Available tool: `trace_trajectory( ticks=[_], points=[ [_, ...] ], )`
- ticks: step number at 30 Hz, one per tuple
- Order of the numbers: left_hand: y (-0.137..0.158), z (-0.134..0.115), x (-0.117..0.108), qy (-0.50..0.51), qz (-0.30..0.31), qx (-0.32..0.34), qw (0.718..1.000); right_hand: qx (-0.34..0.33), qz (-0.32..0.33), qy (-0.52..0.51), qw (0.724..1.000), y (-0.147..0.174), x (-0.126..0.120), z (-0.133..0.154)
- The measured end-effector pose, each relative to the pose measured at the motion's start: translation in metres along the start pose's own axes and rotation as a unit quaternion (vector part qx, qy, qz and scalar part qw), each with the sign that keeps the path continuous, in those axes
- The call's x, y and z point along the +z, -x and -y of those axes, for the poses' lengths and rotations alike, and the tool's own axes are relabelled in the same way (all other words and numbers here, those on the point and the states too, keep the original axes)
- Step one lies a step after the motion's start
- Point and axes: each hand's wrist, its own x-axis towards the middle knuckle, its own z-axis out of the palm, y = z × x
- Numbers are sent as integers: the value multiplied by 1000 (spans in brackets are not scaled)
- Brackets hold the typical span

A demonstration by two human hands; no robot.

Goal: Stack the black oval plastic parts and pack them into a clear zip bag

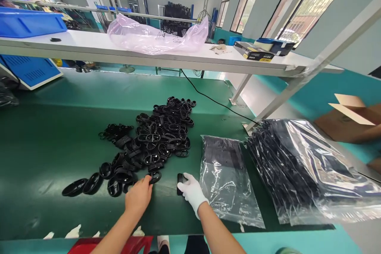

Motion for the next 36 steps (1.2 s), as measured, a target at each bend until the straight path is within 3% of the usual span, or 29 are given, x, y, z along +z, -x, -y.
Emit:
trace_trajectory(
  ticks=[2,5,9,12,14,17,25,36],
  points=[
    [-4,9,-8,-87,-4,35,996,-1,21,4,1000,-2,-4,3],
    [-2,2,-7,-90,15,62,994,-4,48,12,999,-5,-6,6],
    [13,-30,0,-75,74,16,994,-9,60,29,998,-8,-4,3],
    [22,-50,7,-34,65,11,997,-18,61,43,997,-11,-1,-3],
    [23,-61,15,16,92,29,995,-23,64,49,997,-13,-1,-6],
    [19,-71,31,92,140,6,986,-32,68,55,996,-16,-3,-11],
    [9,-58,49,294,169,25,940,-43,47,71,995,-13,-7,-21],
    [16,-57,53,311,161,-13,937,-60,-47,74,994,-6,10,-12]
  ],
)
